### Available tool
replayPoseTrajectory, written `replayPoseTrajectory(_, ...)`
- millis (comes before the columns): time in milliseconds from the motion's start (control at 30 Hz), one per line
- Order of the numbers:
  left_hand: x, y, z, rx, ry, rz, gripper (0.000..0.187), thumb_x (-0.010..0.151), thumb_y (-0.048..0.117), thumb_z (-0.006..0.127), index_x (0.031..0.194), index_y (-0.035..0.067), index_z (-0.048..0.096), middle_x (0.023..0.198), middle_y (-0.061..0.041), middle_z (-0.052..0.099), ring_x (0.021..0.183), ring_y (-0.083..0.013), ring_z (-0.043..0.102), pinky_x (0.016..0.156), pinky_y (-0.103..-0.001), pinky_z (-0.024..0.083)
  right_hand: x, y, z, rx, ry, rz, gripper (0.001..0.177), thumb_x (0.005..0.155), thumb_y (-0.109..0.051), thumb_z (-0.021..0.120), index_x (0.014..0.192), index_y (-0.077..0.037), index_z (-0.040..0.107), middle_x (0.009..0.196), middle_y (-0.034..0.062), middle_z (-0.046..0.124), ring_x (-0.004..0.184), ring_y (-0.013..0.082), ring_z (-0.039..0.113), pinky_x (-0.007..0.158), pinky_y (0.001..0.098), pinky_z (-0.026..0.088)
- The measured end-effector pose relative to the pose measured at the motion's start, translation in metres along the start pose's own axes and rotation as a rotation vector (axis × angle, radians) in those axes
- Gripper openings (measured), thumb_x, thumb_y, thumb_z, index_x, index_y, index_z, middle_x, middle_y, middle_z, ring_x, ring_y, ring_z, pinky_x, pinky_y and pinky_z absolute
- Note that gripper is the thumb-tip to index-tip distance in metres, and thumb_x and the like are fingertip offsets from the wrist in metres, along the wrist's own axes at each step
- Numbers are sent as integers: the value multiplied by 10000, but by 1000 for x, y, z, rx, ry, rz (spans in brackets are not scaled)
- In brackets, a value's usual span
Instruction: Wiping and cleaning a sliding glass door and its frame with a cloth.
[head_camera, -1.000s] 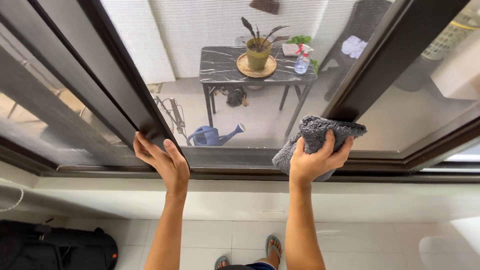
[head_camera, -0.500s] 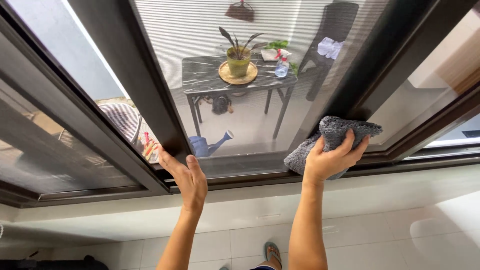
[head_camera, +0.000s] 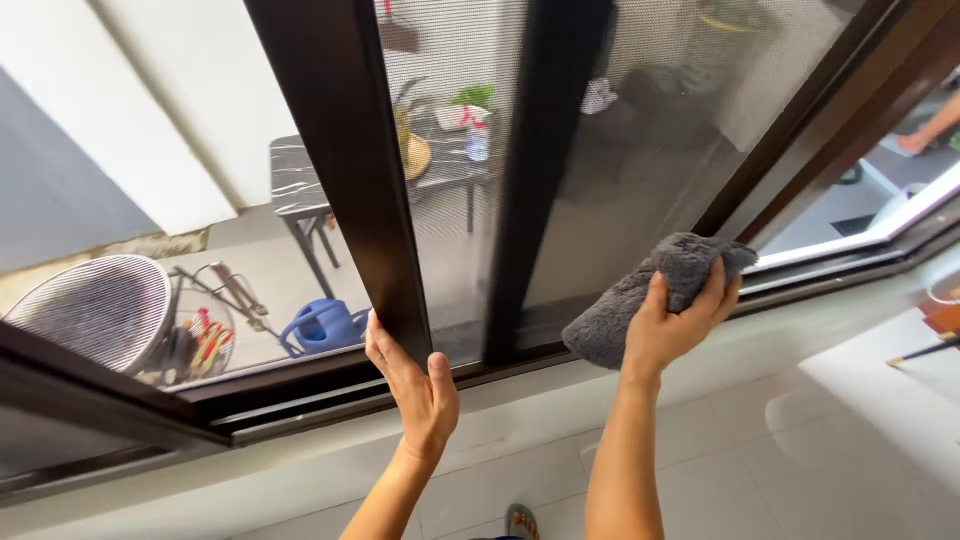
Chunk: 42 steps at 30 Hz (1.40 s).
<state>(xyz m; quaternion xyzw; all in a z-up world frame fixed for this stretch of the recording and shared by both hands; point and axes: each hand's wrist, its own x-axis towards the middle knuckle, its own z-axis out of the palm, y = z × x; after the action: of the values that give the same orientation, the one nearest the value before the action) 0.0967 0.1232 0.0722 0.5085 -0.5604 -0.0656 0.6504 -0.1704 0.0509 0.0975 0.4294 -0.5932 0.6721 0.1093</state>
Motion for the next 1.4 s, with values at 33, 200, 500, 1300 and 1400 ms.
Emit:
replayPoseTrajectory(33, -2, 8, 9, -7, -10, 0, 854, 1071, 463, 438, 1580, -148, 125, 1614, -349, 224, 1534, -477, 231, 1278, -528, 163, 4, 3, -2, -10, 7, 2, 650, 980, -79, 768, 1553, -71, 462, 1646, 234, 319, 1533, 425, 385, 1260, 517, 404)
replayPoseTrajectory(200, -11, 33, 56, -103, -121, 28, 892, 1062, 505, 446, 1598, -120, 104, 1636, -338, 194, 1551, -471, 225, 1281, -522, 184, 19, 12, -4, 35, -58, 47, 631, 943, -89, 773, 1508, -68, 492, 1629, 250, 311, 1491, 426, 408, 1195, 507, 441)
replayPoseTrajectory(500, -34, 40, 126, -114, -189, 63, 1018, 1029, 606, 468, 1621, -77, 1, 1667, -343, 132, 1565, -470, 161, 1287, -536, 174, 46, 57, -21, 46, -58, 11, 608, 949, -83, 771, 1497, -55, 507, 1616, 241, 336, 1502, 440, 402, 1217, 528, 429)
replayPoseTrajectory(1300, -60, 117, 351, -361, -654, 163, 1064, 1021, 525, 559, 1612, -67, -99, 1672, -384, -51, 1586, -542, 102, 1284, -508, 214, 114, 137, -79, -120, -82, 87, 539, 949, -174, 743, 1447, -95, 553, 1592, 233, 389, 1458, 436, 429, 1134, 514, 463)
replayPoseTrajectory(1400, -64, 124, 368, -358, -670, 173, 1064, 1016, 532, 546, 1617, -55, -107, 1683, -380, -66, 1599, -548, 50, 1296, -516, 177, 127, 145, -82, -152, -91, 98, 541, 940, -194, 736, 1439, -95, 551, 1587, 227, 385, 1452, 445, 414, 1120, 526, 459)
